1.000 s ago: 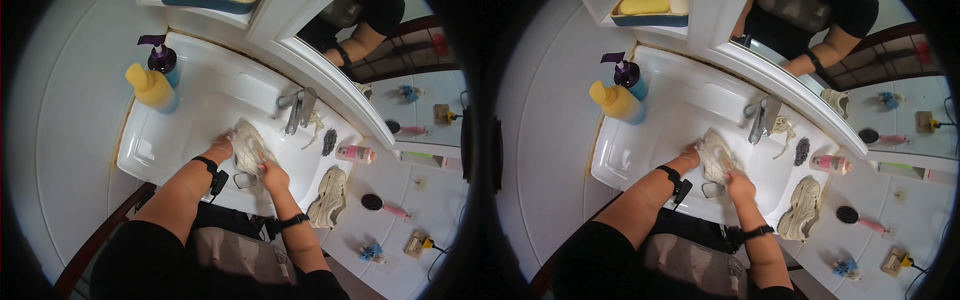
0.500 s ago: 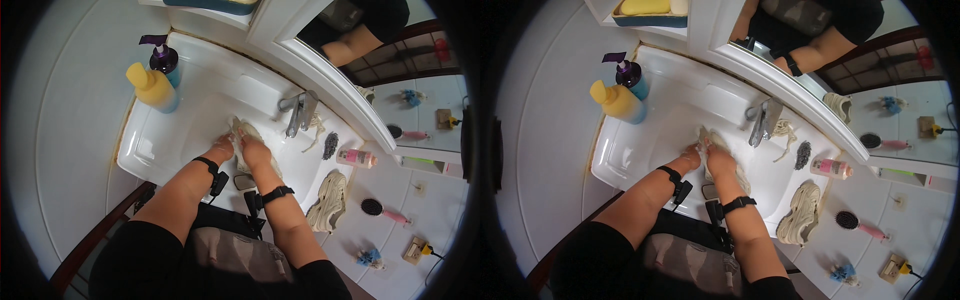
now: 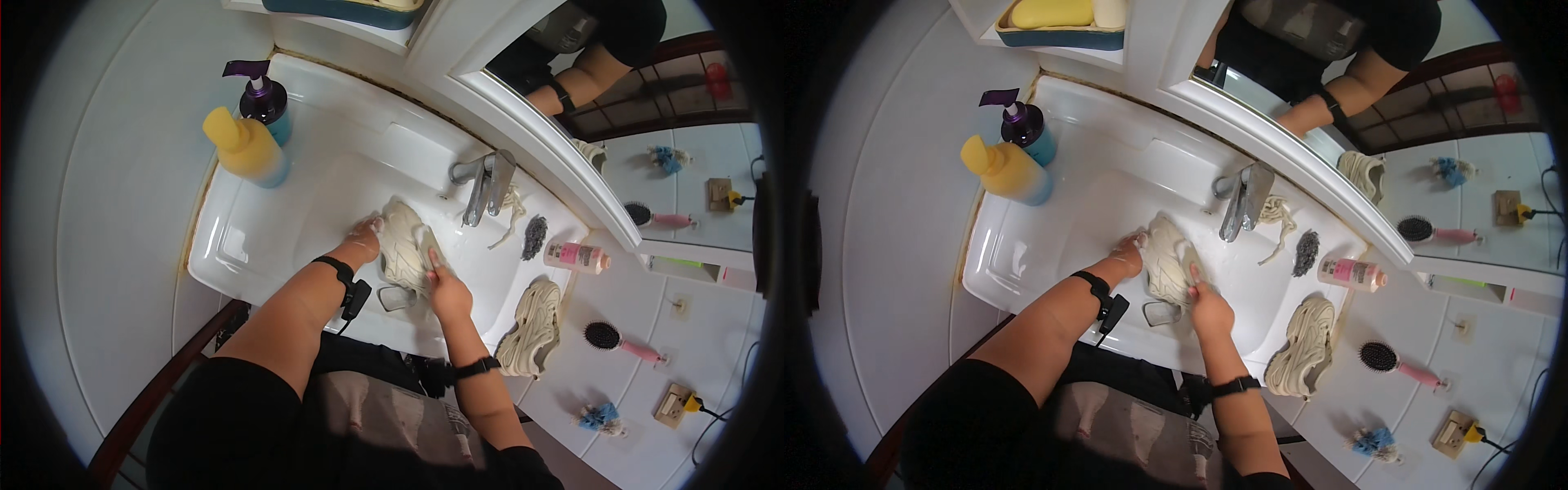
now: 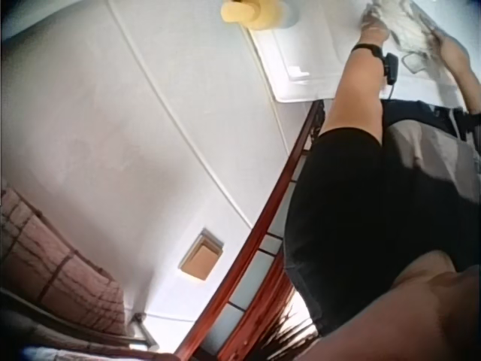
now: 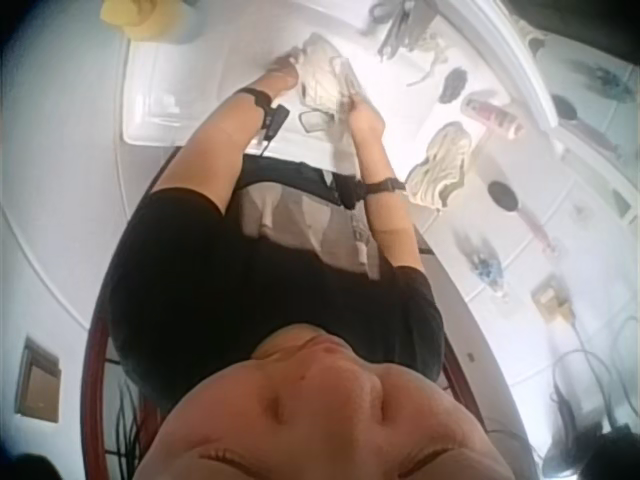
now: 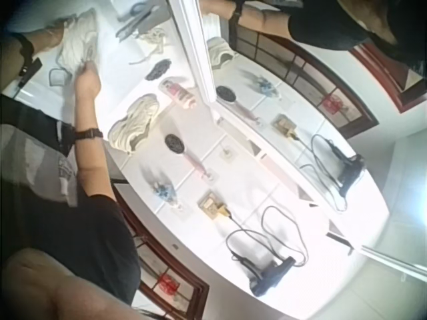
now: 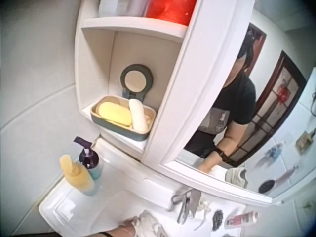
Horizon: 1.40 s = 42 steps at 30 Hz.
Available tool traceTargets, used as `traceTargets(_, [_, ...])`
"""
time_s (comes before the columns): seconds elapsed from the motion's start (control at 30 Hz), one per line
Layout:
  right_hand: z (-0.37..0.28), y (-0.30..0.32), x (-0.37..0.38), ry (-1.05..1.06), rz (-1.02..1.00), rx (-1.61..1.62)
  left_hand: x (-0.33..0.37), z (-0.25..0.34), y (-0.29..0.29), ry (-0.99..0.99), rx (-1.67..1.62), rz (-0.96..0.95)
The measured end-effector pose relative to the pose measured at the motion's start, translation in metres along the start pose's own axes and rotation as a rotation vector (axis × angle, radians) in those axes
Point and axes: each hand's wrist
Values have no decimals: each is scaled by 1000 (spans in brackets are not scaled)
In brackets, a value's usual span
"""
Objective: Scrubbing a white sneaker in a bathroom sink using a brush and soapy water.
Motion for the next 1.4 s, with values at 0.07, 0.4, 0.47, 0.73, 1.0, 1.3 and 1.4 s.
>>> traceTargets(0.07, [-16,-3,19,41,31,35,-3,6,3,15,1,-12])
traceTargets(0.4, [-44,10,50,74,-70,30,7,-2,-15,2,29,27])
traceTargets(0.47, [-11,3,19,56,-50,65,-2,8,1,22,19,-22])
traceTargets(0.73, [10,4,-21,-3,-75,-12,4,-2,-7,-26,26,39])
traceTargets(1.0, [-69,6,62,130,-104,7,11,-3,-15,80,-35,5])
traceTargets(1.3, [26,8,-31,44,-77,56,2,-4,-6,-29,59,65])
traceTargets(1.4, [28,7,-47,-54,-126,-47,13,-5,-10,-42,68,-34])
Point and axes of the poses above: each hand's wrist, its own x-axis towards the middle knuckle, its own y-axis out of the back of the hand, z = x × y, and after that the axes turned 6 degrees about z, right-handed
